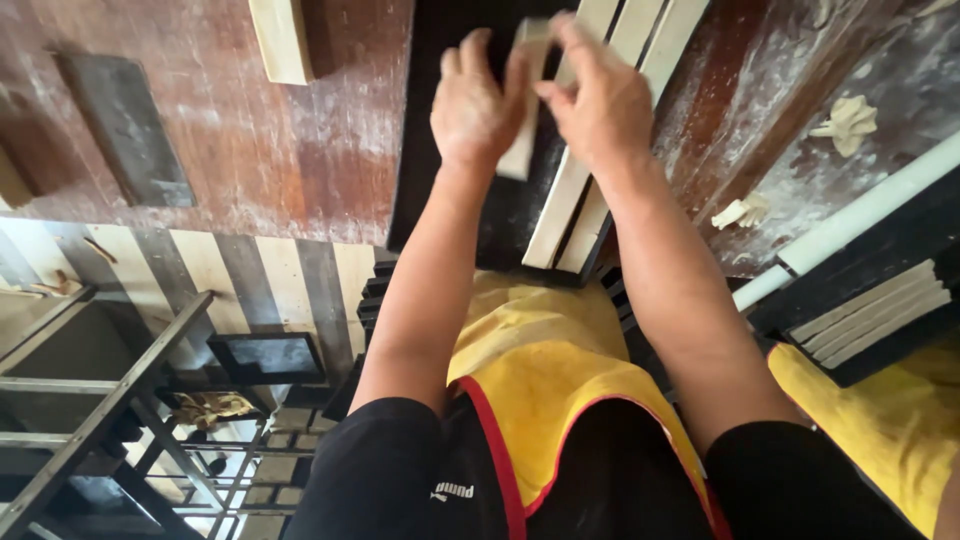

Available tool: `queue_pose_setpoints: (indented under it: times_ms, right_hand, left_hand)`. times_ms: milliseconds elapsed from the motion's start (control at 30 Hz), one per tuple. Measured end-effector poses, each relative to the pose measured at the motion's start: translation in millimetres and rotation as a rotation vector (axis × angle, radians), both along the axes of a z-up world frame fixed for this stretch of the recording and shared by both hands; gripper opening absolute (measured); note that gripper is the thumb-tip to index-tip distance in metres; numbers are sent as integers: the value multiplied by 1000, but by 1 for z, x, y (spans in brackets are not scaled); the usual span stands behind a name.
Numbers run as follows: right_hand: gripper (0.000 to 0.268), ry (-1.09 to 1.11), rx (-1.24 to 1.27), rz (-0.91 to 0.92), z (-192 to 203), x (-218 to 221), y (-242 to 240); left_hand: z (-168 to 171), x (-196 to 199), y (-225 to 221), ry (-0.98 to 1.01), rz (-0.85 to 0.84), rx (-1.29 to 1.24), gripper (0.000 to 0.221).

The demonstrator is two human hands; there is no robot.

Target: The person picks up strips of dough from a floured wooden worktable and arranges them in rows inside black baking trays, pressing and aligning each piece. They fill one tray, set it on a stack, grab an empty tray, and continue placing dough strips.

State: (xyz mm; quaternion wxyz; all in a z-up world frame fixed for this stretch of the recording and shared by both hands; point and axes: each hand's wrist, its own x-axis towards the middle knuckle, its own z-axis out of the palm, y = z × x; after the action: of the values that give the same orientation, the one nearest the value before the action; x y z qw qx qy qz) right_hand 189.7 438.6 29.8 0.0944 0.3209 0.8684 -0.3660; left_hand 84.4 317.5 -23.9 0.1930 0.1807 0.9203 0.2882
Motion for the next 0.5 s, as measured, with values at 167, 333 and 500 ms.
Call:
queue_pose_setpoints:
  times_ms: [167, 333, 500]
  right_hand:
    - [39, -292, 186, 7, 15, 35, 1]
    - [28, -276, 200, 64, 26, 75, -32]
    - [11, 184, 298, 22, 16, 89, -41]
  left_hand:
    - [16, 4, 21, 186, -274, -6, 68]
    - [-22, 2, 59, 259, -245, 57, 56]
    - [11, -7, 56, 195, -221, 21, 53]
